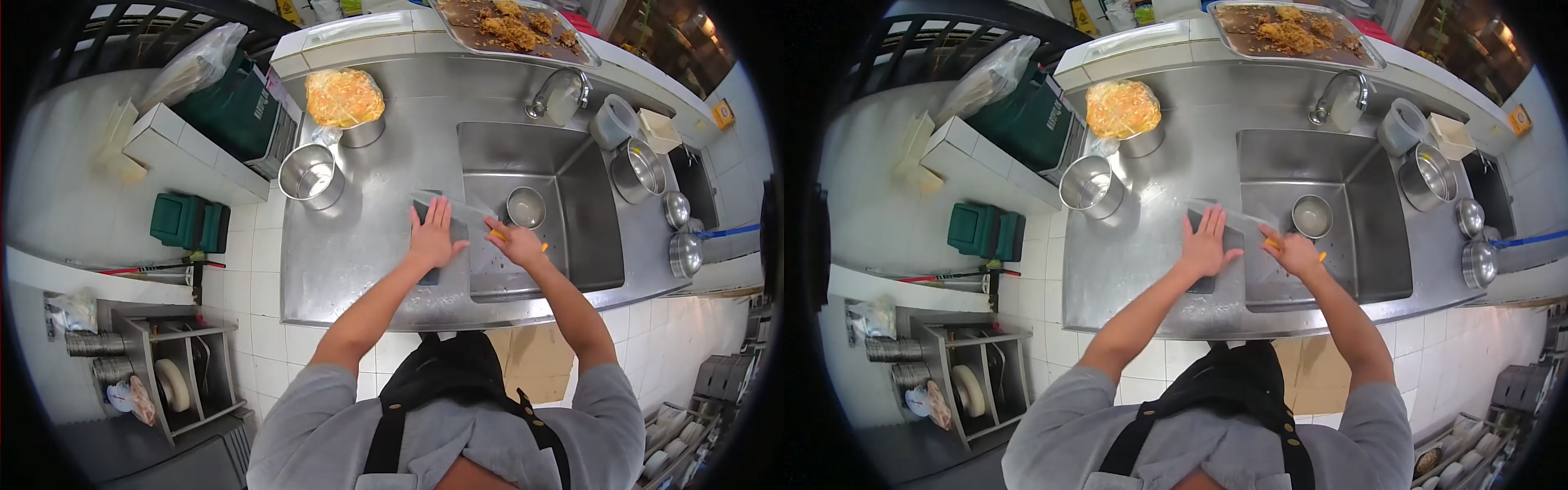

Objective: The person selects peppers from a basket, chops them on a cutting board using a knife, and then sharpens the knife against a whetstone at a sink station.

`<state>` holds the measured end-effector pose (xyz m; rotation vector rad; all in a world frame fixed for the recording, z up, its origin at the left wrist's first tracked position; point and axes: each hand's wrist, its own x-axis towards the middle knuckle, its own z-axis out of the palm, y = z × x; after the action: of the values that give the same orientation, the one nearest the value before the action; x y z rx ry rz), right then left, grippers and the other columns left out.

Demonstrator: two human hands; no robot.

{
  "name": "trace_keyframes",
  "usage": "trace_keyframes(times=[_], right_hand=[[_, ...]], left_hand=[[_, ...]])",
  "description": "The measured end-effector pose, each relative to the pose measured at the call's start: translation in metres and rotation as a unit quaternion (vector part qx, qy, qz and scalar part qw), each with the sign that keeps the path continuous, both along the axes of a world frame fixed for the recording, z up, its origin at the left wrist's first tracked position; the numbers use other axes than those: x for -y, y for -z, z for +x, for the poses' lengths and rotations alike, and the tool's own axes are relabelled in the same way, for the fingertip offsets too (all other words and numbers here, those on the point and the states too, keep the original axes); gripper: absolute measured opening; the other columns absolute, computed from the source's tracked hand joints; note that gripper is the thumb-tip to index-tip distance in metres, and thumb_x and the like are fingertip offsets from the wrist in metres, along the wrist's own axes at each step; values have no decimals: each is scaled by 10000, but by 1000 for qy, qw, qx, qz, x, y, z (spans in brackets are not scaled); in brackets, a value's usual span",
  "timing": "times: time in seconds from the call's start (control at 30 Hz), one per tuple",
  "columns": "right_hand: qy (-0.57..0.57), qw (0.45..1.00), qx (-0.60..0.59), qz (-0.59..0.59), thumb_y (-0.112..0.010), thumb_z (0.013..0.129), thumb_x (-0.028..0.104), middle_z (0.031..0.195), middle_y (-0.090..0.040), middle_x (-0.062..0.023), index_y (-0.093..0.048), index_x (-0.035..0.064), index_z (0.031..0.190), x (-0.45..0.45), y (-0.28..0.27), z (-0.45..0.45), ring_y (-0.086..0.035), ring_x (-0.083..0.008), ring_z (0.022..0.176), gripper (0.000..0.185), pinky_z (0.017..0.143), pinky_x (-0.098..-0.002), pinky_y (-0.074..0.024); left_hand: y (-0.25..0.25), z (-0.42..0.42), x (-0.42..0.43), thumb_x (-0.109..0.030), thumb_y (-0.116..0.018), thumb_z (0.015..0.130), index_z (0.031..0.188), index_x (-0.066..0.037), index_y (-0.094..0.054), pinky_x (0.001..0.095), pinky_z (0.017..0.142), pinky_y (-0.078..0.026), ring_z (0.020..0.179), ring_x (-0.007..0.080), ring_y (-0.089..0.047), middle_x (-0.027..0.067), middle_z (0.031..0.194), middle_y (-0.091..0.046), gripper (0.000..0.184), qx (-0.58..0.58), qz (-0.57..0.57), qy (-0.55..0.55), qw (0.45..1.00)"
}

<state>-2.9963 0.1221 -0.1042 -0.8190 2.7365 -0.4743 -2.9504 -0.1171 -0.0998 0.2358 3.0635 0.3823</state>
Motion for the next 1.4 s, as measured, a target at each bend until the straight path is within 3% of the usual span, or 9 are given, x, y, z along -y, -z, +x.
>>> trace_keyframes(times=[0.13,0.23,0.3,0.63,0.8,0.97,1.0,1.23,1.4], right_hand=[[3,998,69,12,-529,902,512,735,-638,-178,-507,319,1316,-22,21,62,-640,-357,646,457,559,-477,-498],[-121,947,-244,-168,-519,893,539,749,-640,-160,-503,332,1317,-31,13,90,-640,-352,645,473,559,-476,-501],[-58,995,0,81,-531,890,526,778,-642,-145,-499,329,1325,-38,-2,77,-644,-337,659,478,580,-466,-507],[-89,995,-36,-26,-574,883,491,730,-635,-148,-439,331,1365,-54,9,136,-638,-364,655,526,547,-493,-501],[-15,994,-98,38,-572,891,468,704,-620,-153,-445,325,1369,-31,-2,38,-626,-356,612,514,528,-487,-492],[-116,973,-184,-81,-582,899,427,679,-620,-170,-398,320,1415,-59,26,109,-640,-355,612,558,560,-469,-519],[-65,997,39,33,-581,898,433,674,-627,-159,-438,329,1391,-65,-6,140,-648,-343,613,524,581,-465,-534],[-17,986,-167,10,-560,909,432,666,-610,-142,-464,316,1348,-44,-1,43,-593,-341,515,463,473,-463,-474],[-64,995,-22,70,-549,914,442,660,-600,-148,-403,342,1403,-78,6,143,-611,-350,553,521,484,-482,-484]], left_hand=[[6,68,-1,-602,-558,803,1454,50,-233,670,1080,-115,1446,305,-173,174,1563,-164,977,3,-13,55,998],[-14,121,-10,-605,-569,795,1453,51,-237,671,1077,-121,1445,306,-175,177,1564,-158,987,88,9,62,994],[-3,107,-13,-592,-578,797,1451,51,-243,670,1077,-119,1444,303,-178,174,1561,-169,976,25,8,59,998],[-10,155,-22,-581,-586,794,1446,18,-287,693,1068,-79,1442,285,-189,151,1553,-208,934,72,84,52,993],[3,21,-19,-580,-601,782,1437,31,-288,679,1078,-91,1437,284,-198,158,1535,-252,949,-57,-3,67,996],[-13,115,-28,-585,-604,778,1441,31,-284,660,1097,-72,1442,269,-180,155,1546,-221,961,-18,-12,81,996],[-19,139,-31,-578,-615,773,1442,31,-283,658,1098,-77,1441,269,-179,155,1546,-217,964,44,31,81,995],[6,29,-34,-458,-686,758,1437,31,-278,657,1090,-131,1433,288,-202,155,1540,-230,931,-59,56,75,994],[-11,146,-40,-499,-662,762,1436,34,-290,675,1078,-114,1442,306,-182,176,1553,-191,936,54,84,77,992]])
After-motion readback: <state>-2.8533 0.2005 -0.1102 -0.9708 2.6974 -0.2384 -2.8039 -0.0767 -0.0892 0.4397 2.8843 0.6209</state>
